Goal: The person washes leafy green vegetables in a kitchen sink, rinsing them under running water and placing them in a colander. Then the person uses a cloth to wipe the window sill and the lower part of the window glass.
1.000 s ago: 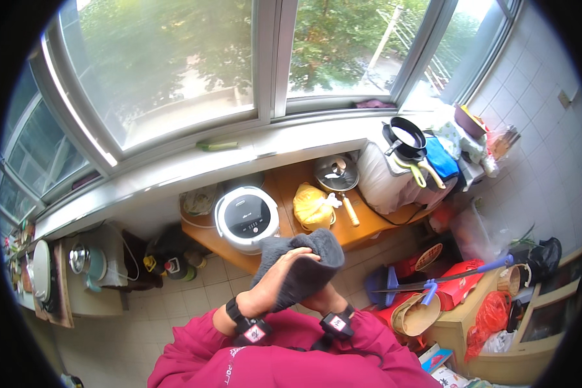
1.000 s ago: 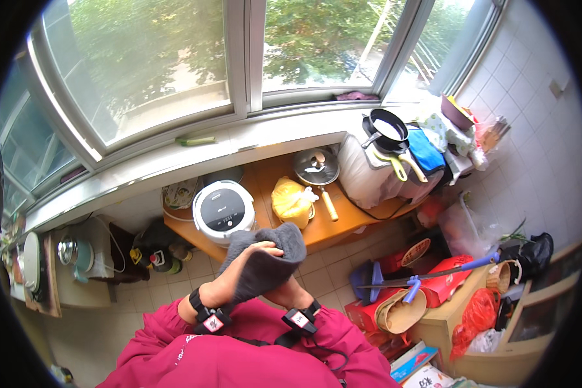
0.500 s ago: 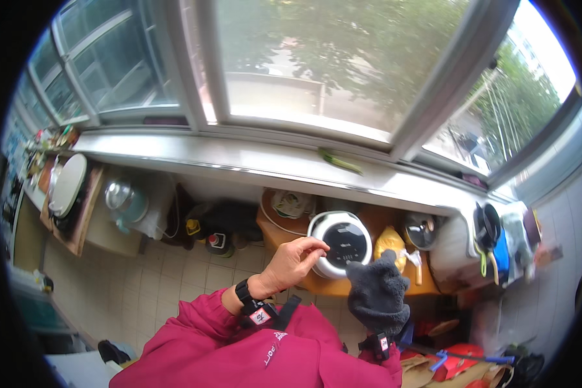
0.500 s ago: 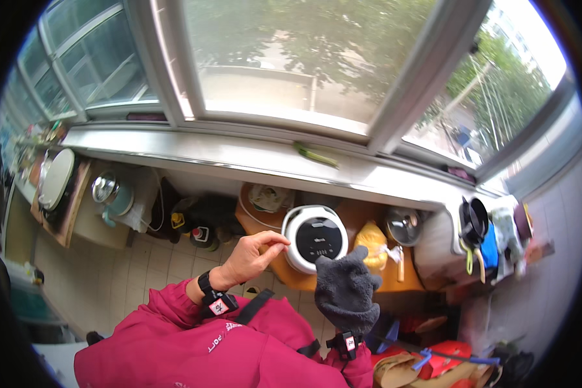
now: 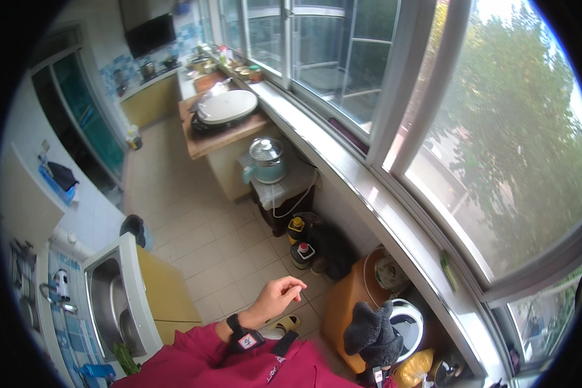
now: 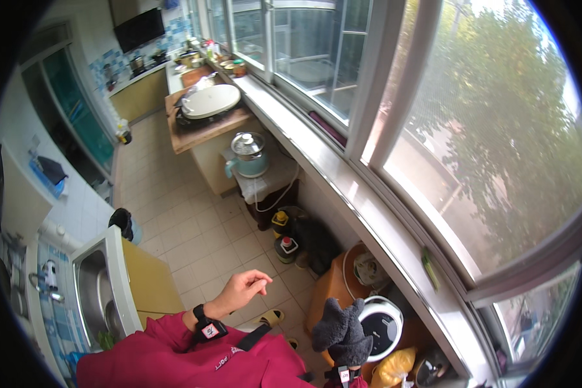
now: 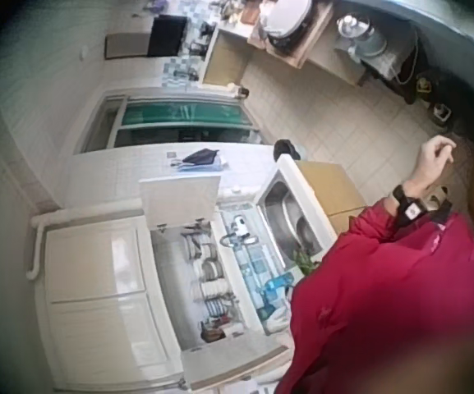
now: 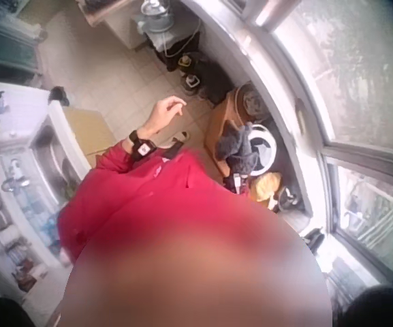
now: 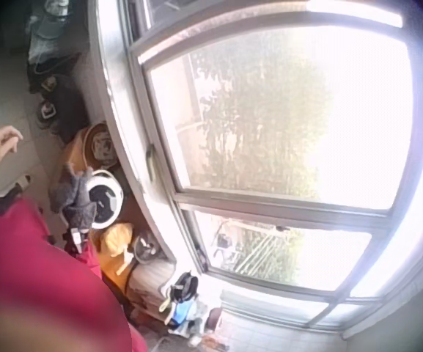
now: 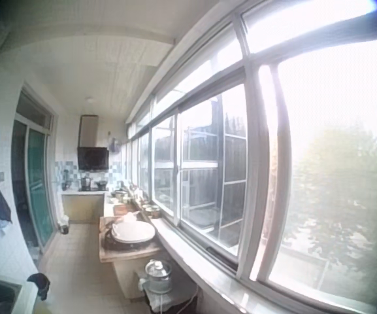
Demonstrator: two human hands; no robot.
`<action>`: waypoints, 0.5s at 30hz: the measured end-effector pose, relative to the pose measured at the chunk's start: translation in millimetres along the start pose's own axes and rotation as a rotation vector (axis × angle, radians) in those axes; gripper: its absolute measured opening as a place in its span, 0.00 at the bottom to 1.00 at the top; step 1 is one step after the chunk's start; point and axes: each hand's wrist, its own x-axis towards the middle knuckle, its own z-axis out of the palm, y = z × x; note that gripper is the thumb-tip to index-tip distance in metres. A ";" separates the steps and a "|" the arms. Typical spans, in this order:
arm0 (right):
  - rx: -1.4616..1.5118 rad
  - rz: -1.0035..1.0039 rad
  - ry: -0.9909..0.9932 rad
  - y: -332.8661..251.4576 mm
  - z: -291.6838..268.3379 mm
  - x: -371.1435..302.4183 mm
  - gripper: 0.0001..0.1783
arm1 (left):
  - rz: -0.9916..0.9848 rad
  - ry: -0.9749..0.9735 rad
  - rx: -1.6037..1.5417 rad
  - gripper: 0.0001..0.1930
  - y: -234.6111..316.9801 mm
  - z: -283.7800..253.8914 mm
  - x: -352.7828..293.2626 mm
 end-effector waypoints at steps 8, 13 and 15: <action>-0.123 0.027 -0.312 9.7 69.7 16.5 0.21 | -0.017 0.315 -0.082 0.09 -11.9 -59.6 -80.2; -0.218 -0.029 -0.393 -2.1 113.4 31.3 0.20 | 0.060 0.403 -0.099 0.08 -7.5 -102.0 -86.7; -0.251 -0.052 -0.397 -4.0 134.3 36.0 0.20 | 0.079 0.420 -0.115 0.09 -6.8 -125.6 -83.0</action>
